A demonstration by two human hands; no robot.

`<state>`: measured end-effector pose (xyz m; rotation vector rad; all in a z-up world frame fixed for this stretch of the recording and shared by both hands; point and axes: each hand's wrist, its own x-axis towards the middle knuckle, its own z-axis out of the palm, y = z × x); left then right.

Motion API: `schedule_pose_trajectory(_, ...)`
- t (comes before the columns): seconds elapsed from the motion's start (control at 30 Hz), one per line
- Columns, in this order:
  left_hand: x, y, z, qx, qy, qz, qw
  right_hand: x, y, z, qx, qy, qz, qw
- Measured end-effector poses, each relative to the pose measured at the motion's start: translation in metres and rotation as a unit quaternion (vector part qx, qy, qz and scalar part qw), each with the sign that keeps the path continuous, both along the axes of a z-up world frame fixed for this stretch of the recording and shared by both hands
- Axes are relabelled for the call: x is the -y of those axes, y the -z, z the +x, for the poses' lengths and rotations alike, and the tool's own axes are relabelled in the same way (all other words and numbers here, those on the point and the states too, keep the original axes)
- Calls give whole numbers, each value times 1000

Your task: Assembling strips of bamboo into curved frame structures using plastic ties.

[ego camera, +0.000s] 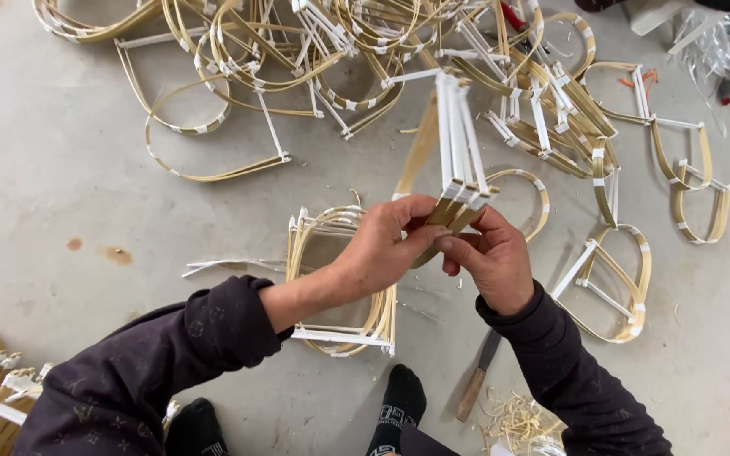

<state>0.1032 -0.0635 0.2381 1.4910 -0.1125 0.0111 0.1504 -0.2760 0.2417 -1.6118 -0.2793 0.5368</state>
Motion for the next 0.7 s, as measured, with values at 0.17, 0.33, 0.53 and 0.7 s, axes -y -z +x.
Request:
schedule_pose_trajectory(0.17, -14, -3, -11, 11, 27, 22, 999, 7, -4, -4, 14, -26, -26, 999)
schedule_pose_trajectory(0.33, -87, -23, -15, -4, -36, 16, 999, 60, -1, 6, 106, 15, -18, 994)
schedule_pose_trajectory(0.53, -113, -29, -21, 52, -62, 17, 997, 57, -32, 4, 138, 45, -31, 989)
schedule_pose_trajectory(0.7, -116, -25, -28, 71, -87, 30, 993, 56, -63, -16, 97, -58, -58, 992)
